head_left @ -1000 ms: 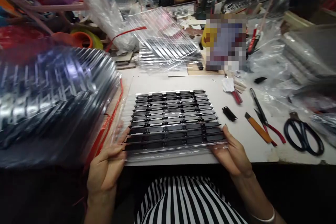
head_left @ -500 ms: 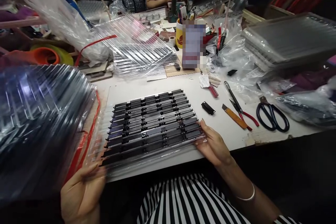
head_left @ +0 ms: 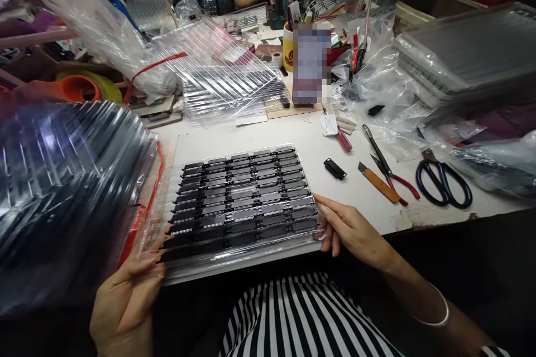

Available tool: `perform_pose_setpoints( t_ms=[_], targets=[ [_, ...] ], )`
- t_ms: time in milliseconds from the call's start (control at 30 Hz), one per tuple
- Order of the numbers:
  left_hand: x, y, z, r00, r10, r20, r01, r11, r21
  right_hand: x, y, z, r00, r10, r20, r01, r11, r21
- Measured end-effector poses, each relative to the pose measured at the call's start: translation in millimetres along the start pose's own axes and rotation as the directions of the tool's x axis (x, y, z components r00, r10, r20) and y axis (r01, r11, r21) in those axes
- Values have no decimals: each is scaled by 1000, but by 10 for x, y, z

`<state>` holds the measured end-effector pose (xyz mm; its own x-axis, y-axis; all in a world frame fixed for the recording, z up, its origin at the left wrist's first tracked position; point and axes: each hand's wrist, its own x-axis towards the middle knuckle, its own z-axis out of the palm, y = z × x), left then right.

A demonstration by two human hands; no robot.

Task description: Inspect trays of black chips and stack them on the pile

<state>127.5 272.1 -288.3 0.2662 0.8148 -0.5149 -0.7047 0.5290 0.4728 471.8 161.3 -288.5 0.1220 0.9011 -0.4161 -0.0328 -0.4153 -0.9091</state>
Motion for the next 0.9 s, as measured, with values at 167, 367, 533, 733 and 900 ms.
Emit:
perform_pose_setpoints(
  t_ms=[167, 367, 533, 733, 900],
  targets=[
    [26, 15, -45, 992, 6, -129, -15, 998, -69, 101, -95, -53, 959, -277, -58, 192, 786, -588],
    [18, 7, -16, 998, 8, -65, -14, 996, -84, 309, -88, -56, 894, -448, -33, 312, 673, -670],
    [20, 19, -78, 998, 16, -60, -19, 998, -62, 353, -106, -77, 853, -521, 2, 437, 714, -547],
    [36, 9, -131, 1000, 16, 1, -16, 997, -73, 235, -127, -436, 889, -393, -237, 212, 809, -548],
    [23, -11, -83, 998, 38, 47, -32, 993, -114, -83, 13, -343, 859, -347, -378, 106, 841, -531]
  ],
)
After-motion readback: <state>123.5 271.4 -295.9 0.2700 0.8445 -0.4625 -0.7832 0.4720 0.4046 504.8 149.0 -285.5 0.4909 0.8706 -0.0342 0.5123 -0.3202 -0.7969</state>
